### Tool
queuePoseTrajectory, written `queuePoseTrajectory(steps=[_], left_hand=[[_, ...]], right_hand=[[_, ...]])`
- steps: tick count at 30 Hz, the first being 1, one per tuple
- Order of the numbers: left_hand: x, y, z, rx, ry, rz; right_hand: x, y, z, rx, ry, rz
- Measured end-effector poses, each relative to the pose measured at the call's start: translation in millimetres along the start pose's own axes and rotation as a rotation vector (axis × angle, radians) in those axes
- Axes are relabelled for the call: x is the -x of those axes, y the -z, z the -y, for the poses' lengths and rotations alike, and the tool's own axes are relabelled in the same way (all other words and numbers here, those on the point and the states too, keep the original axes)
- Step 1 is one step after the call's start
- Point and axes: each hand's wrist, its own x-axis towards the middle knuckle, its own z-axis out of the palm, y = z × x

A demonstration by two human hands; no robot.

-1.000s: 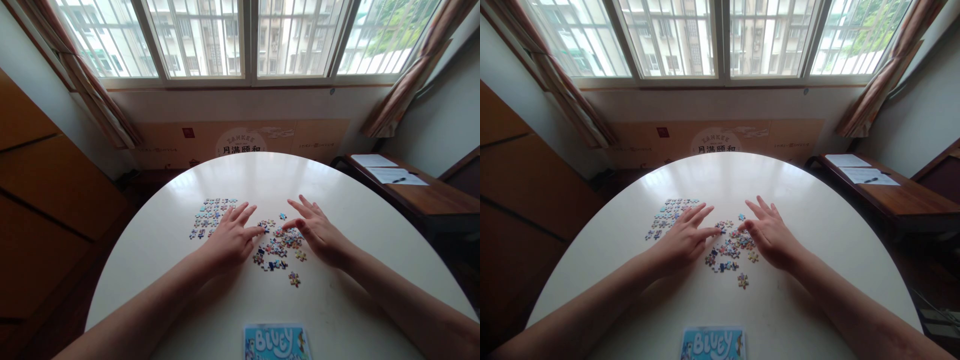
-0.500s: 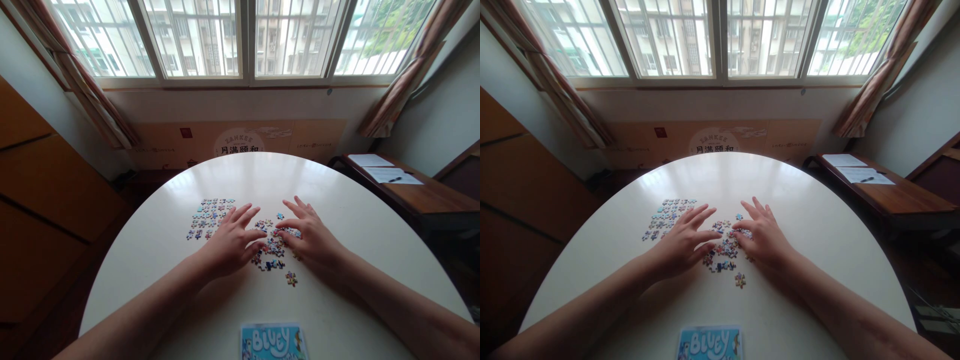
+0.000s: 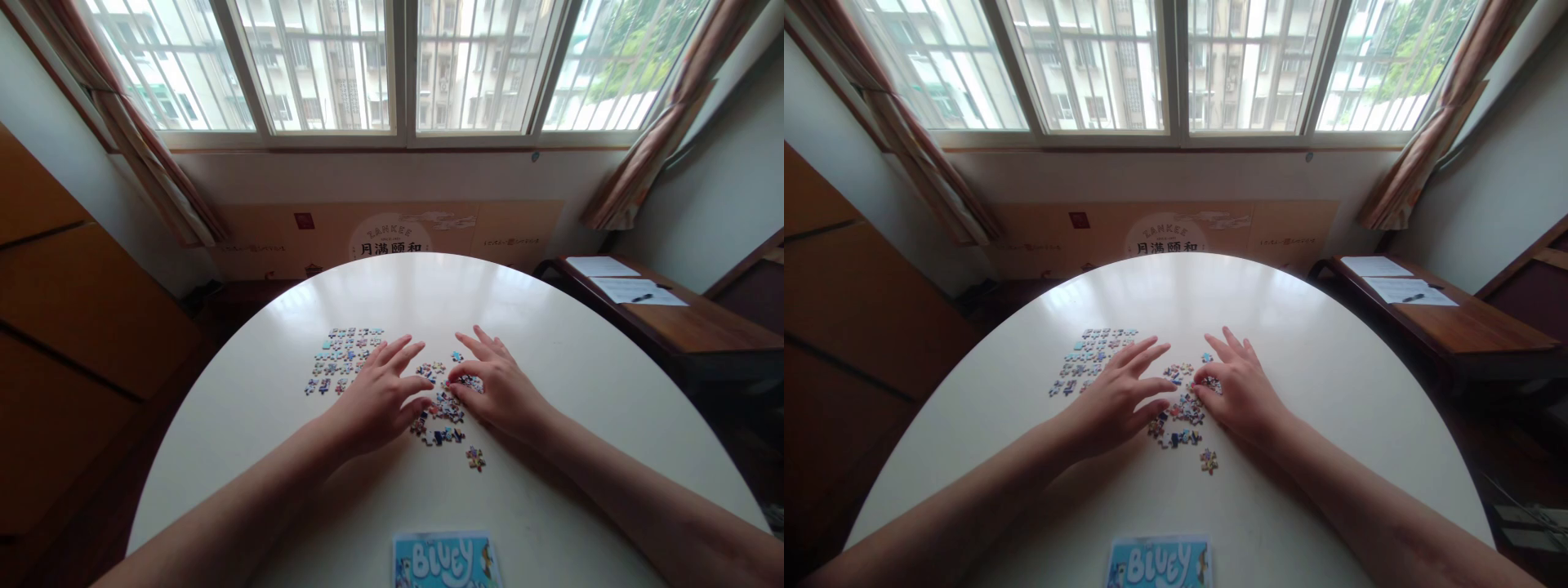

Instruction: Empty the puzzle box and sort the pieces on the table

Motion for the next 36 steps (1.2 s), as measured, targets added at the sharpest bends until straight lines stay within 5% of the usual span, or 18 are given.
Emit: queuePoseTrajectory(steps=[24,30,36], left_hand=[[1,-1.3,3,0.030,-0.026,-0.055],[2,0.3,2,0.020,-0.015,-0.033],[3,-0.5,-1,0.009,-0.009,0.071]], right_hand=[[1,0,4,0.049,0.046,-0.075],[-5,11,-24,0.025,-0.091,-0.182],[-11,7,-45,0.017,-0.219,-0.142]])
